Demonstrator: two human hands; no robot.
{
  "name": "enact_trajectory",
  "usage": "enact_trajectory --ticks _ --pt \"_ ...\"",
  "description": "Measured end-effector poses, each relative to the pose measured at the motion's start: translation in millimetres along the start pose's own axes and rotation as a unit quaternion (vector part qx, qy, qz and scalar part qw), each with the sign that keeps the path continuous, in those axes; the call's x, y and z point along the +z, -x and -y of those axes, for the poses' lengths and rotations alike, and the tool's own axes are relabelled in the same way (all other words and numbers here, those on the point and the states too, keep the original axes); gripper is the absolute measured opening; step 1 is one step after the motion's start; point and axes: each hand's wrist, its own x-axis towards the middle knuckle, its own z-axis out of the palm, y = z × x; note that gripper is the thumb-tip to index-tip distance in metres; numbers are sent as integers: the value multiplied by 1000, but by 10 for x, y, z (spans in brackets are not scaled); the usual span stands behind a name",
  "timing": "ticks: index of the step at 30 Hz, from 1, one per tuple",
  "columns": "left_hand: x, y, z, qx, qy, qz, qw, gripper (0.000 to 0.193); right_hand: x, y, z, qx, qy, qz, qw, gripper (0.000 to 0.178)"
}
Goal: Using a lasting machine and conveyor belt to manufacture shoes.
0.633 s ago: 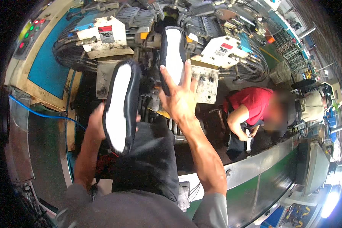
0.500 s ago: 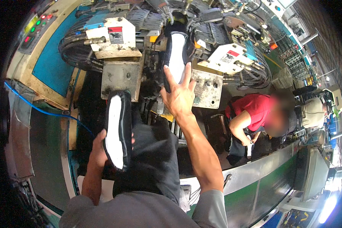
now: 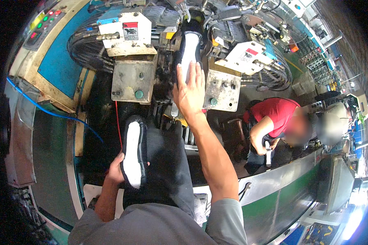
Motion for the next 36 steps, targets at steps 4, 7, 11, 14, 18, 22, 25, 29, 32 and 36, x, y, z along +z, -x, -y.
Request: enact_trajectory --ticks 4,7,11,14,18,22,25,29,32,36 --pt "-137 -263 286 -86 10 -46 995 77 48 -71 -37 1 7 -8 1000 79" --pt "-63 -421 342 -73 -65 -37 995 75 199 -359 -217 0 16 -15 1000 79" --pt "180 -632 251 -77 -94 -17 992 83 453 -834 -532 -1 55 -14 998 76" --pt "351 -814 193 -75 -127 -28 989 85 655 -1169 -738 -4 60 -22 998 74" --pt "309 -1068 215 -91 -143 -54 984 86 972 -1521 -968 -20 100 -46 994 71" --pt "253 -1352 181 -90 -125 -44 987 91 1464 -1449 -1376 -18 56 -16 998 70" --pt "320 -1516 161 -84 -78 -12 993 91 1734 -1404 -1705 -18 32 -8 999 69" --pt "414 -1577 143 -88 9 1 996 94 1731 -1450 -1814 -26 25 -26 999 68" --pt "339 -1443 165 -61 52 49 996 98 1539 -1183 -1593 -46 -13 -34 998 67" --pt "305 -1083 155 4 52 5 999 99 775 -416 -720 -74 -59 -48 994 66"
